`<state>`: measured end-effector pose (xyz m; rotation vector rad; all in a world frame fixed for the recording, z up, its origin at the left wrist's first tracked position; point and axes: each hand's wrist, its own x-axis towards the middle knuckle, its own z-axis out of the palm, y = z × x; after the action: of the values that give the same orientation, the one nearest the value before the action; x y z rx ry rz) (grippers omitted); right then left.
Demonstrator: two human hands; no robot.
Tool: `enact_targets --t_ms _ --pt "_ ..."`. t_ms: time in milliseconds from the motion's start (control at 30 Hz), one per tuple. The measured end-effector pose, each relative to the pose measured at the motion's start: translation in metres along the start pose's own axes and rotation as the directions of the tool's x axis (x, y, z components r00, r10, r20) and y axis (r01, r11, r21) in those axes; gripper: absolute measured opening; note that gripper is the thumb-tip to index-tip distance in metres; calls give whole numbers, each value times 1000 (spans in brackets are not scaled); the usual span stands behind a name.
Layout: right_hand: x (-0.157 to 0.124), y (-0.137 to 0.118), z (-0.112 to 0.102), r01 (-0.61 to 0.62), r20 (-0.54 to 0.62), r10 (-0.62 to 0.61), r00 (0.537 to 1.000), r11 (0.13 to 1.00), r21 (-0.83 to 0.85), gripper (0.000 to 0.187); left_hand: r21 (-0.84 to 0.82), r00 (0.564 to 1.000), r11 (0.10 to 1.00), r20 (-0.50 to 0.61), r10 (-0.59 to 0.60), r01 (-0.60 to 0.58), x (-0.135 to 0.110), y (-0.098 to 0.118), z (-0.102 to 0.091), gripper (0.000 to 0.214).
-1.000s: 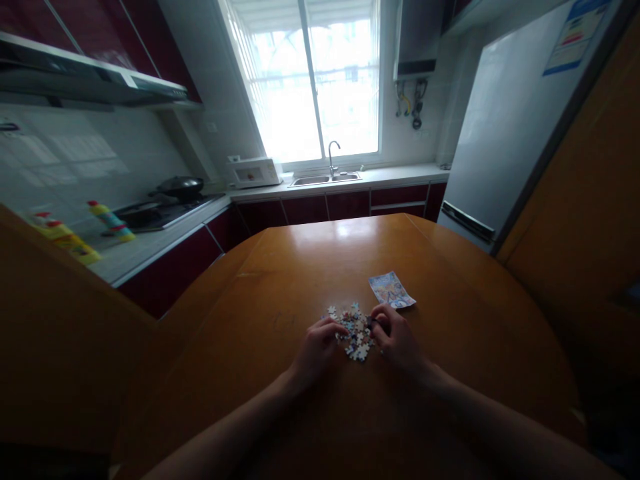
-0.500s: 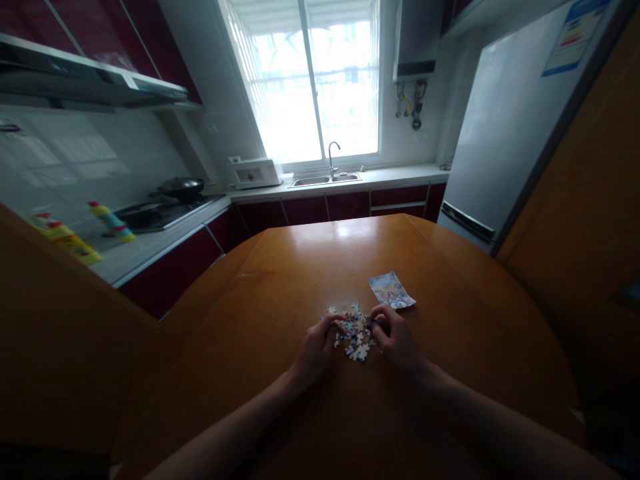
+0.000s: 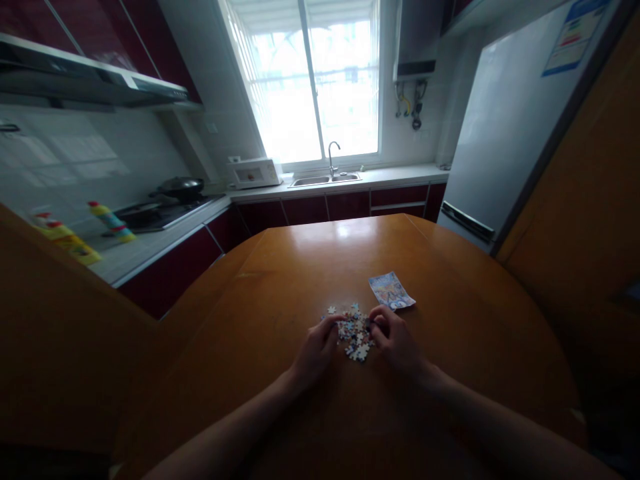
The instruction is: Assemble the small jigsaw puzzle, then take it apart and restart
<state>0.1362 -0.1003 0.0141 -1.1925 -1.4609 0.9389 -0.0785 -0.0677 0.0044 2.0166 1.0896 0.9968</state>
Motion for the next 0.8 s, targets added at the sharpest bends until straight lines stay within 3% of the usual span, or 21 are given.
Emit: enact_targets --t_ms 133,300,500,700,800 --pt "0 1 1 10 10 -10 1000 1000 15 7 -42 1000 999 8 -16 16 1 -5 4 31" --pt "1 3 3 2 55 -5 998 999 47 7 57 997 996 37 67 -69 3 -6 0 33" --pt "-2 -1 3 -21 144 7 990 995 100 10 178 989 974 61 133 -142 2 7 -5 38" --pt "-7 -2 7 10 280 -59 958 985 173 16 24 971 976 110 212 -216 -2 9 2 24" --pt "-8 2 11 -4 279 -46 959 985 175 19 23 974 978 98 204 -207 -5 10 5 18"
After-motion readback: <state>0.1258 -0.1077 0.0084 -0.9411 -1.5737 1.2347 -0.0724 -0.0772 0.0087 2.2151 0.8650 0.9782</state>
